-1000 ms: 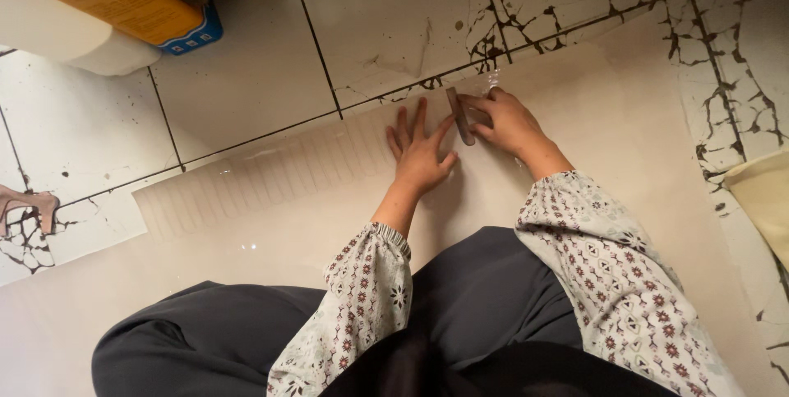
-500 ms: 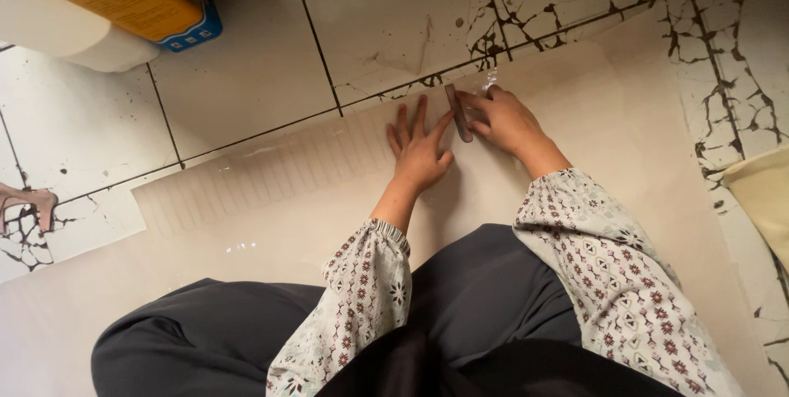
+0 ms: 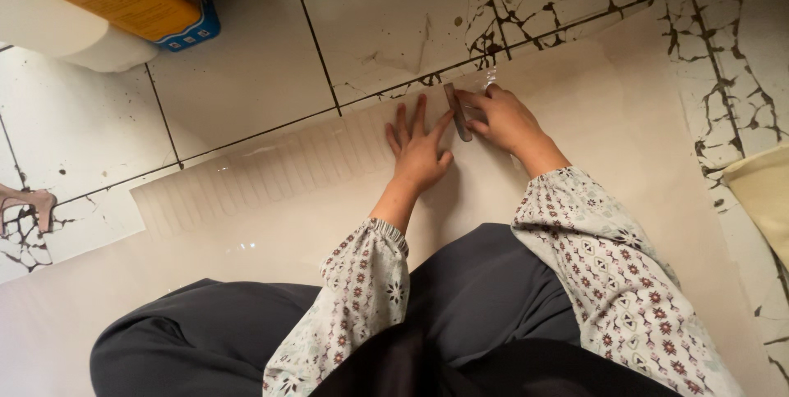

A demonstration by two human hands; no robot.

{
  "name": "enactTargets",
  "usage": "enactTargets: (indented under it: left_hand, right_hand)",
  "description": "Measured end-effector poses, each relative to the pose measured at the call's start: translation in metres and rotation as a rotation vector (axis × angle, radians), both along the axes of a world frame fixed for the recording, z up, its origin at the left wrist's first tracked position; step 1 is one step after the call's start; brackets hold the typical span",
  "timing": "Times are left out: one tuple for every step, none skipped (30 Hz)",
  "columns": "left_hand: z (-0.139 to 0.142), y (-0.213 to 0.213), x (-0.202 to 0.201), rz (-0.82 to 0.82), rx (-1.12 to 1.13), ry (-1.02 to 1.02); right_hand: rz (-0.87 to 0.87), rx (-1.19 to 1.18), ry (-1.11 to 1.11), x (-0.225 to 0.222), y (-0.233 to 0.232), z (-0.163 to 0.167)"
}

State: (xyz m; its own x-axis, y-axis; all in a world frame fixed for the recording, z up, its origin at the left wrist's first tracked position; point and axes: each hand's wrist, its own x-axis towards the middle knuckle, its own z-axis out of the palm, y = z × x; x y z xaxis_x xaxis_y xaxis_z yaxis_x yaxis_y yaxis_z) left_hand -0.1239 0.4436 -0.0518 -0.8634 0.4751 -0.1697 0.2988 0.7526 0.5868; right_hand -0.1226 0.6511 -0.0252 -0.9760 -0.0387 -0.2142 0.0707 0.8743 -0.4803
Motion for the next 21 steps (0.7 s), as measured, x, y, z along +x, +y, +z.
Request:
enactTargets:
  left_hand:
    - [-0.002, 0.002, 0.002, -0.053, -0.075, 0.022]
    - [-0.004, 0.005, 0.005, -0.104, -0.15, 0.042]
    - [-0.007, 0.007, 0.008, -0.154, -0.228, 0.064]
    - [-0.01, 0.012, 0.012, -0.142, -0.213, 0.159]
    - [-0.013, 0.023, 0.021, -0.13, -0.197, 0.25]
    - [-0.016, 0.033, 0.029, -0.116, -0.181, 0.339]
    - [-0.017, 0.047, 0.033, -0.124, -0.247, 0.285]
    - [-0.018, 0.062, 0.036, -0.13, -0.311, 0.234]
    - [-0.018, 0.074, 0.038, -0.131, -0.375, 0.183]
    - [-0.018, 0.082, 0.042, -0.091, -0.376, 0.044]
    - [-0.018, 0.089, 0.05, -0.053, -0.376, -0.096]
    - [-0.019, 0.095, 0.057, -0.016, -0.374, -0.239]
    - [-0.022, 0.099, 0.059, 0.029, -0.349, -0.242]
    - [-0.026, 0.101, 0.06, 0.072, -0.325, -0.244]
    - [-0.031, 0.102, 0.061, 0.114, -0.302, -0.247]
    - [-0.036, 0.107, 0.061, 0.068, -0.381, -0.194]
    - [-0.041, 0.111, 0.06, 0.02, -0.458, -0.139]
    - [-0.046, 0.114, 0.06, -0.025, -0.535, -0.086]
    - [-0.051, 0.115, 0.061, -0.035, -0.558, -0.116]
    - [-0.054, 0.117, 0.061, -0.044, -0.58, -0.144]
    - [-0.056, 0.119, 0.061, -0.054, -0.601, -0.173]
  right_hand:
    - [-0.001, 0.003, 0.001, 0.0, 0.001, -0.001]
    - [0.0, 0.005, -0.001, 0.0, 0.0, -0.002]
    - [0.002, 0.005, -0.001, -0.001, -0.001, -0.002]
    - [0.001, 0.04, 0.05, -0.003, -0.003, -0.001]
    - [0.001, 0.075, 0.097, -0.004, -0.005, 0.0]
    - [0.003, 0.109, 0.141, -0.004, -0.008, 0.002]
    - [-0.08, 0.13, 0.178, -0.004, -0.011, 0.005]
    - [-0.163, 0.154, 0.215, -0.006, -0.014, 0.009]
    - [-0.241, 0.177, 0.256, -0.007, -0.016, 0.014]
    - [-0.208, 0.094, 0.289, -0.008, -0.016, 0.02]
    - [-0.176, 0.011, 0.318, -0.007, -0.016, 0.026]
    - [-0.144, -0.072, 0.345, -0.005, -0.017, 0.03]
    - [-0.096, -0.066, 0.304, -0.002, -0.02, 0.033]
    - [-0.05, -0.06, 0.262, 0.001, -0.023, 0.034]
    - [-0.005, -0.056, 0.22, 0.003, -0.025, 0.035]
    - [0.018, -0.038, 0.166, 0.005, -0.026, 0.034]
    - [0.041, -0.019, 0.112, 0.008, -0.026, 0.034]
    - [0.066, -0.001, 0.057, 0.009, -0.026, 0.032]
    - [0.079, 0.027, 0.015, 0.01, -0.025, 0.031]
    - [0.093, 0.056, -0.025, 0.01, -0.025, 0.03]
    - [0.105, 0.086, -0.065, 0.009, -0.024, 0.028]
